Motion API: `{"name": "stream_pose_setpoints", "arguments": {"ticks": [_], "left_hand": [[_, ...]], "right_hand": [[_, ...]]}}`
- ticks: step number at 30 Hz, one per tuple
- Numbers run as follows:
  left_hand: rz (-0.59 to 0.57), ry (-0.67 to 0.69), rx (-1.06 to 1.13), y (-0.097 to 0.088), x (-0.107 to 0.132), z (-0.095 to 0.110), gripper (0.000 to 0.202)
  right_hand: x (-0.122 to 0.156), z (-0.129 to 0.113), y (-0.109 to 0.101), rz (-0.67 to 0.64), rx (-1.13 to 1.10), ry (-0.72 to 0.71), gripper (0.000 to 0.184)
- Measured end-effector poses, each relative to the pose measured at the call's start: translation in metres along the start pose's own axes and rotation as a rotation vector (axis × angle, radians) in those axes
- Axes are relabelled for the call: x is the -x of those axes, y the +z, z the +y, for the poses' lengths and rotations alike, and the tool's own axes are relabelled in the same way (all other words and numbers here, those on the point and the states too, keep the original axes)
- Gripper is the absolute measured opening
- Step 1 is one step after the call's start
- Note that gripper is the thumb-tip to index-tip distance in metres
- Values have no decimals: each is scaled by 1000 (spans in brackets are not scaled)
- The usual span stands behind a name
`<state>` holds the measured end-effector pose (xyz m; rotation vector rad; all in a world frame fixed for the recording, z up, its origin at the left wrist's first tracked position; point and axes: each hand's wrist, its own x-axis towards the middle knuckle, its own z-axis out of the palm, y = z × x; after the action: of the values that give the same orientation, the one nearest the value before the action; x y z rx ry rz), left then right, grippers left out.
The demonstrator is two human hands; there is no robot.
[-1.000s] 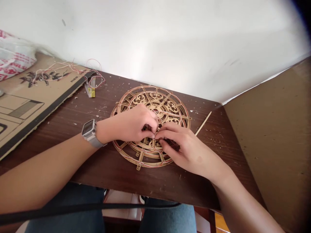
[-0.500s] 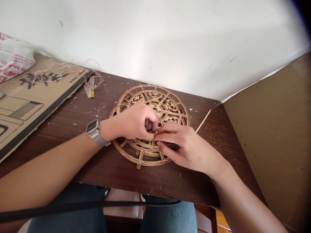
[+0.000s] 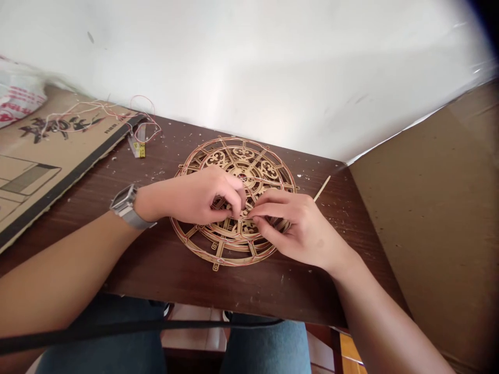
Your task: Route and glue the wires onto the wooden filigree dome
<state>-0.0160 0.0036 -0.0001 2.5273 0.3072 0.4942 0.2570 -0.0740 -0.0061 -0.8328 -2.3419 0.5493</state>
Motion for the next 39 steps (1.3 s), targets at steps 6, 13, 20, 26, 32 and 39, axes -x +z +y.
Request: {"name": "stream_pose_setpoints", "arguments": {"ticks": [6,13,20,26,32,39], "left_hand": [[-8,31,-32,-2,0,4,28],[-39,-22,-43,-2,0,11,28],[-67,-56,-114,3,-3,20,24],[-47,-36,-164,9,-3,19,24],[100,-1,-35,-1,-2,9,23],[411,-818,-581,-36,21,-17,50]], "right_hand": [[-1,0,1,-99,25,-11,25],[-1,-9,2,-180,93,80,21],[-2,-9,1,-212,116,84,27],[-4,-7,3,-70,94,40,28],[-2,16,0,353,159,120,20],[3,69,-5,544,432,521,27]]}}
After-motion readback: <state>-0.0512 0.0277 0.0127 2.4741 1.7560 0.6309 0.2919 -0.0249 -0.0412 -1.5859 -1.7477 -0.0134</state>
